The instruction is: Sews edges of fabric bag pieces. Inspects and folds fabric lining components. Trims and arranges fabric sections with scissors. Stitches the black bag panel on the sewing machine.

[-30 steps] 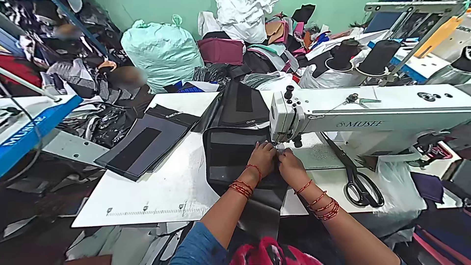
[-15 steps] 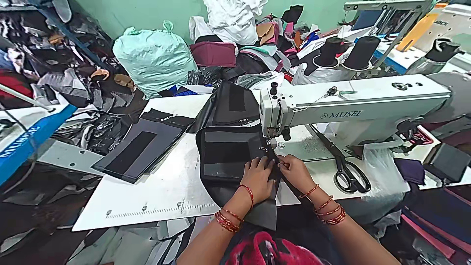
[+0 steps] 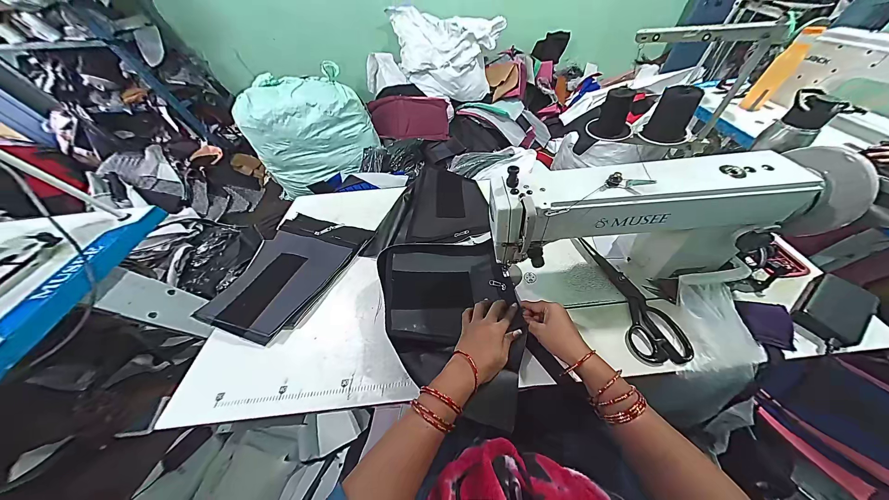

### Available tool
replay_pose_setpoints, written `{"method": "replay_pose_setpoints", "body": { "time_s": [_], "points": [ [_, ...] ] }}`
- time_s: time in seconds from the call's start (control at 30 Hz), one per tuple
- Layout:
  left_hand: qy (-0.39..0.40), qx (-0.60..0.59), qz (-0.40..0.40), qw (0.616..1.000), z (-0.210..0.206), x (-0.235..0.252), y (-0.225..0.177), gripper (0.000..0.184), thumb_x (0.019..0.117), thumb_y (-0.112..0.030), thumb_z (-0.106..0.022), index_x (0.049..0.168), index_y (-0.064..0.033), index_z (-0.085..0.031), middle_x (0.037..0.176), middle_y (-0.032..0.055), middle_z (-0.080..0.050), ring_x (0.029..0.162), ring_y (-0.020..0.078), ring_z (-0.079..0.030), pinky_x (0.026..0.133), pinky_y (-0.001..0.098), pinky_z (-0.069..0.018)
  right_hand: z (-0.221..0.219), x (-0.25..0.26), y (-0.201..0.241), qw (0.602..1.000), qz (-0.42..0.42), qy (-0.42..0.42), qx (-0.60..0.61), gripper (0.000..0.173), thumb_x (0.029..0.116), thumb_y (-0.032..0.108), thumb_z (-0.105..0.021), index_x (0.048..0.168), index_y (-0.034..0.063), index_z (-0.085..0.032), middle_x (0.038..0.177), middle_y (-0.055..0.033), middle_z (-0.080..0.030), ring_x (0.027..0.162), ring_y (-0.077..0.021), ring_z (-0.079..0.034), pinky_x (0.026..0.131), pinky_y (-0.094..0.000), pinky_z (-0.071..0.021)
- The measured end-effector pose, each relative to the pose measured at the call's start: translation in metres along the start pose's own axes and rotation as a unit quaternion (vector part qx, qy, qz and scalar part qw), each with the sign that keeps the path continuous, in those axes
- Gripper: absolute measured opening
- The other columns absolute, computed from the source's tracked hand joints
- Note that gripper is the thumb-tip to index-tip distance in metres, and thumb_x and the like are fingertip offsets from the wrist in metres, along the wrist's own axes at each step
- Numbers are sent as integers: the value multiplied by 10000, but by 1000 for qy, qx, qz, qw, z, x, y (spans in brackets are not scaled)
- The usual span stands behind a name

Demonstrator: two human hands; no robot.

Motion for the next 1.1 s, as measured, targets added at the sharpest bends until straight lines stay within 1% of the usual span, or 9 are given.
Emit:
{"method": "replay_pose_setpoints", "body": {
  "time_s": [0.17,0.37,0.5,0.67,0.73,0.8,0.9,1.0,1.1],
  "points": [
    [28,39,-7,999,5,-1,-4,522,1107,-392,-386,1589,-192,-403,1639,144,-368,1522,424,-279,1158,667,-254,5,0,-2,999,-13,21,32,361,994,11,-553,1346,-13,-629,1034,-123,-691,694,-88,-573,613,-248,-478],
    [40,48,-14,998,6,-2,-4,520,1103,-382,-406,1585,-186,-411,1655,165,-332,1529,450,-255,1165,681,-244,7,-3,0,998,-21,24,61,348,989,3,-574,1330,-25,-635,1007,-114,-693,637,-60,-559,570,-221,-474],
    [56,65,-19,996,7,-2,-5,536,1098,-392,-410,1586,-169,-405,1663,172,-311,1534,452,-243,1171,679,-238,11,-1,2,998,0,58,-17,339,998,21,-561,1323,-19,-649,1083,-154,-678,730,-116,-606,664,-260,-519],
    [71,56,-71,993,13,-2,2,594,1010,-365,-494,1536,-90,-477,1637,250,-321,1529,476,-246,1231,579,-231,17,-2,20,980,41,118,-155,346,987,11,-510,1286,-44,-677,1197,-248,-661,1117,-302,-625,999,-402,-465],
    [77,35,-93,992,24,-1,5,547,990,-290,-468,1471,-43,-547,1589,242,-412,1518,420,-317,1243,526,-241,15,-2,27,968,47,138,-204,342,989,6,-493,1269,-58,-679,1186,-262,-650,1145,-340,-606,1020,-431,-449],
    [44,-13,-98,994,35,4,9,475,970,-161,-449,1382,5,-618,1472,209,-566,1422,334,-494,1200,468,-339,13,-2,33,955,47,158,-247,297,989,-5,-490,1195,-95,-683,1176,-287,-620,1143,-383,-592,1007,-470,-452],
    [13,-34,-77,996,44,18,9,555,938,4,-457,1489,-35,-520,1569,165,-456,1315,337,-572,1080,470,-466,8,-1,36,937,45,177,-297,250,985,-8,-494,1121,-125,-668,1204,-306,-592,1151,-416,-596,987,-507,-476],
    [46,39,-86,995,36,38,4,637,918,84,-508,1536,-62,-461,1666,84,-330,1409,373,-461,1099,506,-441,6,0,39,929,31,186,-318,257,989,-9,-489,1144,-126,-657,1253,-312,-574,1179,-424,-591,995,-515,-480],
    [76,97,-86,989,26,45,0,571,925,61,-530,1483,-62,-531,1612,61,-426,1453,373,-406,1074,520,-462,6,0,37,934,40,177,-307,235,980,-13,-496,1087,-123,-673,1242,-304,-590,1180,-412,-595,997,-504,-481]
  ]
}}
Point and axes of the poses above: each hand's wrist, its own x-axis towards the middle knuckle, its own z-axis out of the back of the hand, y = z × x, the point moved 1 cm from there along x, towards the middle knuckle
